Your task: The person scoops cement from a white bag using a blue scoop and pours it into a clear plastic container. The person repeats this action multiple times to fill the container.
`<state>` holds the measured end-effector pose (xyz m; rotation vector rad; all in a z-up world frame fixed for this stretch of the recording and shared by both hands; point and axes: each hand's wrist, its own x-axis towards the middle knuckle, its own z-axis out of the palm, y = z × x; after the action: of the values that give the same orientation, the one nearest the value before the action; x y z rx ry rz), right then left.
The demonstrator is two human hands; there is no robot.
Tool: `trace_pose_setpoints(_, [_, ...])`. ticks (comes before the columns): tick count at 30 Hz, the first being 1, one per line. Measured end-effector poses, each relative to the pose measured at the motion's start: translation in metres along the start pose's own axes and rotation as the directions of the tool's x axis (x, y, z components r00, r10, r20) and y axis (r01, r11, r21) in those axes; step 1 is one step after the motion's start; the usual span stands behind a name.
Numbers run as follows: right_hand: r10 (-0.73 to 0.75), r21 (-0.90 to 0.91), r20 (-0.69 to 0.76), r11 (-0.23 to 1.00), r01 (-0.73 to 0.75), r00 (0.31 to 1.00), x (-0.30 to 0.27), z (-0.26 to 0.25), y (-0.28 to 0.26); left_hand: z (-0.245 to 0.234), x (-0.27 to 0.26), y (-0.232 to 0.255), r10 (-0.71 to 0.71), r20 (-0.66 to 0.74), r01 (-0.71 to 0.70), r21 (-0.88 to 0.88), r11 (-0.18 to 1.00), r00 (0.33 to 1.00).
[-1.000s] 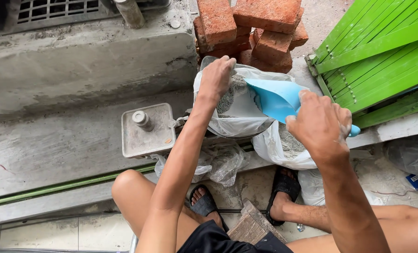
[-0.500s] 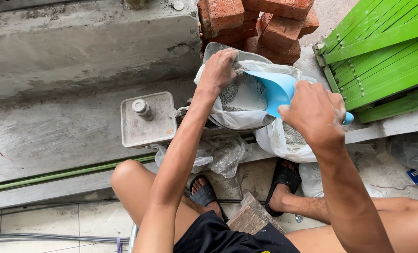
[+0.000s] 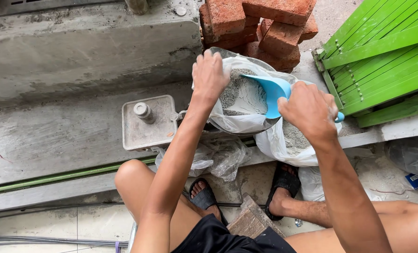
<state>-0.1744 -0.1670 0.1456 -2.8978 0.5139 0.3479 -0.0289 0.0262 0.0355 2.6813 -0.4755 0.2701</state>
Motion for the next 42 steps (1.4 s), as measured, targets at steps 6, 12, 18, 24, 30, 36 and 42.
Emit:
trace_pose_setpoints(6, [0.049,0.061,0.069,0.997,-0.054,0.996,0.021,0.021,-0.004,-0.007,-0.034,-0.005,-0.189,0.062,0.193,-0.066,0.979,0.980])
trace_pose_setpoints(12, [0.060,0.104,0.152,0.992,-0.077,0.986,0.015,0.020,-0.027,0.002,-0.049,-0.019,-0.225,0.049,0.230,-0.220,0.948,0.973])
trace_pose_setpoints(18, [0.074,0.119,0.162,0.988,-0.094,0.984,0.026,0.033,-0.029,-0.001,-0.049,-0.020,-0.257,0.089,0.272,-0.324,0.906,0.962])
trace_pose_setpoints(24, [0.055,0.139,0.162,0.987,-0.078,0.985,0.020,0.029,-0.047,-0.018,-0.052,-0.013,-0.251,0.127,0.280,-0.371,0.885,0.960])
trace_pose_setpoints(30, [0.025,0.159,0.157,0.986,-0.050,0.987,0.037,0.051,-0.044,-0.008,-0.055,-0.018,-0.251,0.125,0.281,-0.403,0.871,0.960])
trace_pose_setpoints(36, [-0.027,0.234,0.106,0.972,0.002,0.994,0.026,0.035,-0.034,0.008,-0.059,-0.008,-0.199,0.005,0.183,-0.419,0.889,0.980])
trace_pose_setpoints(42, [-0.022,0.336,0.132,0.941,-0.024,0.991,0.069,0.098,-0.002,-0.004,-0.064,-0.005,-0.200,-0.022,0.169,-0.449,0.878,0.980])
